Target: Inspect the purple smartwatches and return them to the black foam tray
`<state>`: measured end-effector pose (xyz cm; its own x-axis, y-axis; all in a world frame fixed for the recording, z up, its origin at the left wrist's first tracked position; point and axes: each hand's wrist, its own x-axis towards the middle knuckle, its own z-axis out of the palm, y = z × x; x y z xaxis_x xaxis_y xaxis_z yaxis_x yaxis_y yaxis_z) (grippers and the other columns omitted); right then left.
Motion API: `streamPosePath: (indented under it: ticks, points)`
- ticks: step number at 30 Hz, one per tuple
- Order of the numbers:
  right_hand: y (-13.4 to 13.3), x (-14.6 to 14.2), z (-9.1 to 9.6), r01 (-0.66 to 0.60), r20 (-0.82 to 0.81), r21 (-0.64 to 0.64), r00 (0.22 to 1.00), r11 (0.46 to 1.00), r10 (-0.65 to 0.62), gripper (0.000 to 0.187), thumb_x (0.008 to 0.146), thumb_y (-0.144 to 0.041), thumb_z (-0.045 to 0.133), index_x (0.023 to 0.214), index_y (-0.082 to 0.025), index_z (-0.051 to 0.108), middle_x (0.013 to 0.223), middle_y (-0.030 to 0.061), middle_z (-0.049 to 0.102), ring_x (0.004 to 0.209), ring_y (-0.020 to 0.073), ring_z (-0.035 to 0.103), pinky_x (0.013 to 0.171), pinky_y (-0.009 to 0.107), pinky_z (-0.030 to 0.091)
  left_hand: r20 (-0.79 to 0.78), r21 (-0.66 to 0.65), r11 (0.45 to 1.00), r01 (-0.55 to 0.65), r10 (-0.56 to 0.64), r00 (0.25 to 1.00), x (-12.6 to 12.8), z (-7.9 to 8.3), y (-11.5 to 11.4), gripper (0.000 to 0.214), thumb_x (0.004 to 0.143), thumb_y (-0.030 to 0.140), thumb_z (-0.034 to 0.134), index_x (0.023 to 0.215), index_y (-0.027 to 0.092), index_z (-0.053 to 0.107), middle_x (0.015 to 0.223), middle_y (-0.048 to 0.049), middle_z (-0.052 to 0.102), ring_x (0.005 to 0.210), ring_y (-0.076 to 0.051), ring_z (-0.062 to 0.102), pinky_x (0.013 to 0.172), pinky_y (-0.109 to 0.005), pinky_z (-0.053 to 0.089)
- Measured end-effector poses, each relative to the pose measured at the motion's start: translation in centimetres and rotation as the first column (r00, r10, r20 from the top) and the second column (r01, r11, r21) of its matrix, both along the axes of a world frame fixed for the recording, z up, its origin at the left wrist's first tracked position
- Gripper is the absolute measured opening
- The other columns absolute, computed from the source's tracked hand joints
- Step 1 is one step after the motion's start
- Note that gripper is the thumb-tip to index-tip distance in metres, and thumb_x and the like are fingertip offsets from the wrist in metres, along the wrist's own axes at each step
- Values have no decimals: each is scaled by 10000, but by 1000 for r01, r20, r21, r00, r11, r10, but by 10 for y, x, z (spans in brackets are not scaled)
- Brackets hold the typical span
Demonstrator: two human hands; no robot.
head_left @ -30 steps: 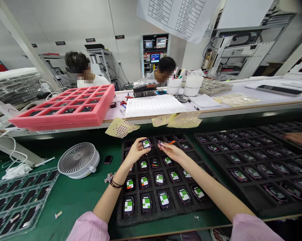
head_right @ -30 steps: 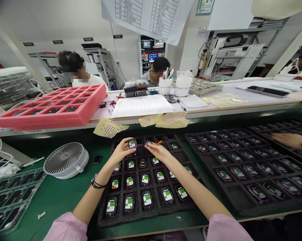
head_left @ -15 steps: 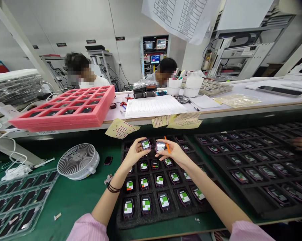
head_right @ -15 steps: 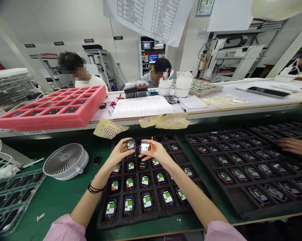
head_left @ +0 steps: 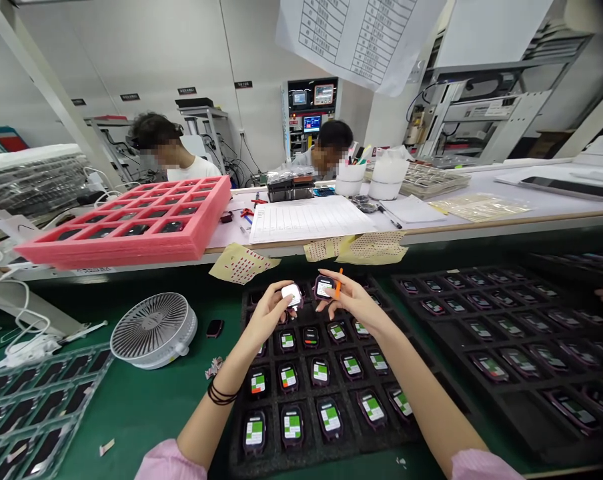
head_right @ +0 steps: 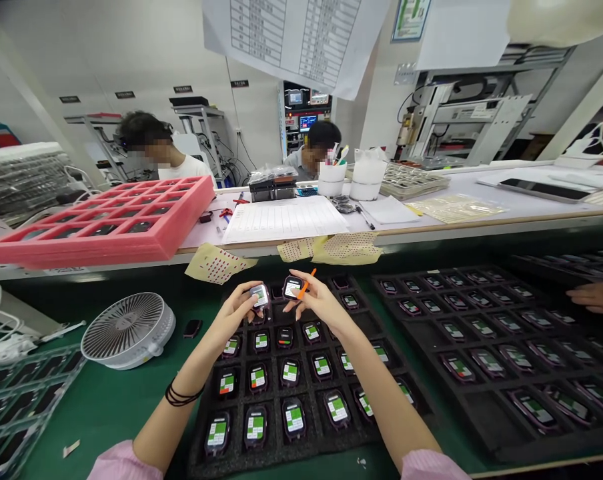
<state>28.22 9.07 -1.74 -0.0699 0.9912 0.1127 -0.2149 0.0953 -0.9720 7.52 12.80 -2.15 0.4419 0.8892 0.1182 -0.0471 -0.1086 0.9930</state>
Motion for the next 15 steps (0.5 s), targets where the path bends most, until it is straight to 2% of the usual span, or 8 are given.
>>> streamPosePath:
  ticks: [3, 6, 10, 15]
  points:
    - [0, 2, -2, -40, 16, -4, 999, 999, 40, 538, 786, -341, 691, 1281, -210, 526, 880, 39, 590, 688, 205, 703, 475, 253, 533, -21, 16, 1000, 16, -15, 1000, 0, 0, -1, 527, 758, 465, 668, 1172, 179, 512, 957, -68, 640, 653, -119, 585, 507, -216, 375]
    - [0, 1, -3, -32, 56, 3, 998, 999, 32, 530, 783, -358, 690, 1267, -194, 547, 760, 14, 591, 650, 208, 702, 455, 246, 517, -34, 46, 999, 28, -26, 999, -2, -2, -3, 518, 766, 463, 666, 1181, 193, 516, 960, -64, 640, 651, -121, 580, 510, -220, 381]
    - [-1, -3, -3, 2, 105, -2, 994, 1000, -2, 475, 830, -456, 613, 1199, -158, 590, 639, -10, 568, 528, 182, 677, 380, 205, 450, -60, 75, 997, -4, 9, 998, -5, -1, -5, 436, 843, 508, 563, 1142, 190, 573, 767, -22, 610, 564, -107, 532, 490, -220, 369]
    - [-3, -2, -3, -66, 72, -5, 995, 998, 67, 459, 856, -432, 588, 1239, -182, 552, 733, 20, 610, 598, 186, 692, 409, 207, 474, -76, 92, 995, -28, 35, 996, -5, 2, -7, 412, 885, 511, 500, 1121, 185, 591, 734, -12, 593, 552, -103, 510, 478, -211, 367]
